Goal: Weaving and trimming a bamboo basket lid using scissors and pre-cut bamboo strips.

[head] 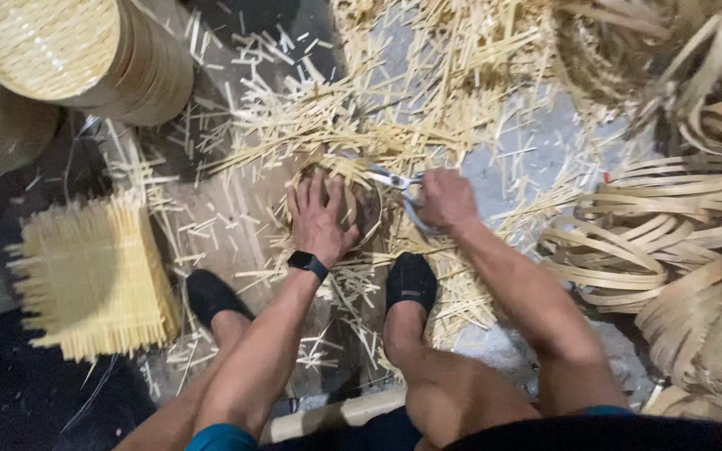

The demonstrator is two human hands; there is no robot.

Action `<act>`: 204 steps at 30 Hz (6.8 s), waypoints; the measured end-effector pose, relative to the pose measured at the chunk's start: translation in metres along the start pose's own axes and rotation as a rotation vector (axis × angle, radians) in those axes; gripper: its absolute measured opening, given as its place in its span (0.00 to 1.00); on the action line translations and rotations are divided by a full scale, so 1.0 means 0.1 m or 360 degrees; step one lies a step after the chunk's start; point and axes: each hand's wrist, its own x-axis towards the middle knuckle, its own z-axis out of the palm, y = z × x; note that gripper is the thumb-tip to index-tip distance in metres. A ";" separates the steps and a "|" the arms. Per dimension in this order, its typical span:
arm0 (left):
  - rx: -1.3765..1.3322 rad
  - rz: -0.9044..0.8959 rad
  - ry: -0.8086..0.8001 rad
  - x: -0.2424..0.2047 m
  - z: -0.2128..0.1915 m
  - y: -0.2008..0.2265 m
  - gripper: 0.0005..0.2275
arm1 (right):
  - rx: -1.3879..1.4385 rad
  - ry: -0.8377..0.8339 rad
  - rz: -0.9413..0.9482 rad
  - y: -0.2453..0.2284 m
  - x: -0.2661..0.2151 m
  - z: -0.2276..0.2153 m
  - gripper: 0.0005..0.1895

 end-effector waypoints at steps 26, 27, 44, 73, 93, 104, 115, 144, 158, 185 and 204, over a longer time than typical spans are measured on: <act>-0.0204 0.0075 0.0095 -0.22 0.12 -0.25 0.44 | -0.0191 -0.0171 -0.0191 0.23 0.14 0.07 0.21; -0.0370 -0.0145 0.0203 -0.23 0.11 -0.17 0.48 | -0.0215 -0.0168 -0.0206 0.28 0.15 0.12 0.19; -0.0459 -0.0362 0.0494 -0.29 0.41 -0.08 0.46 | -0.0311 0.0304 -0.0312 -0.22 0.03 -0.23 0.27; -0.0313 -0.0247 0.0013 -0.22 0.12 -0.16 0.54 | -0.0335 -0.0470 -0.0149 0.03 0.26 -0.26 0.14; -0.0535 -0.0148 0.0215 -0.27 0.24 -0.14 0.48 | -0.0288 0.0322 -0.0294 -0.15 -0.07 -0.13 0.26; -0.0426 -0.0077 0.0077 -0.24 0.18 -0.13 0.44 | -0.0408 0.0057 -0.0288 -0.10 0.09 -0.04 0.25; -0.0401 0.0319 -0.0339 0.07 0.14 -0.62 0.47 | 0.0379 -0.0236 0.0634 0.51 0.18 0.02 0.29; -0.0661 -0.0634 -0.0126 0.60 0.89 -0.49 0.13 | 0.1565 -0.0217 0.0730 -0.53 -0.06 0.34 0.09; -0.1398 -0.1430 -0.0098 -0.20 0.61 -1.16 0.14 | 0.2217 -0.0409 0.0796 -0.50 -0.32 0.83 0.12; -0.1062 -0.0432 0.0272 -0.66 -0.05 -0.31 0.16 | 0.1861 -0.0130 0.0265 -1.03 -0.57 0.06 0.45; -0.0948 -0.1175 0.0252 -0.19 0.18 -1.47 0.28 | 0.2859 0.0213 0.0482 -0.16 -0.52 -0.56 0.34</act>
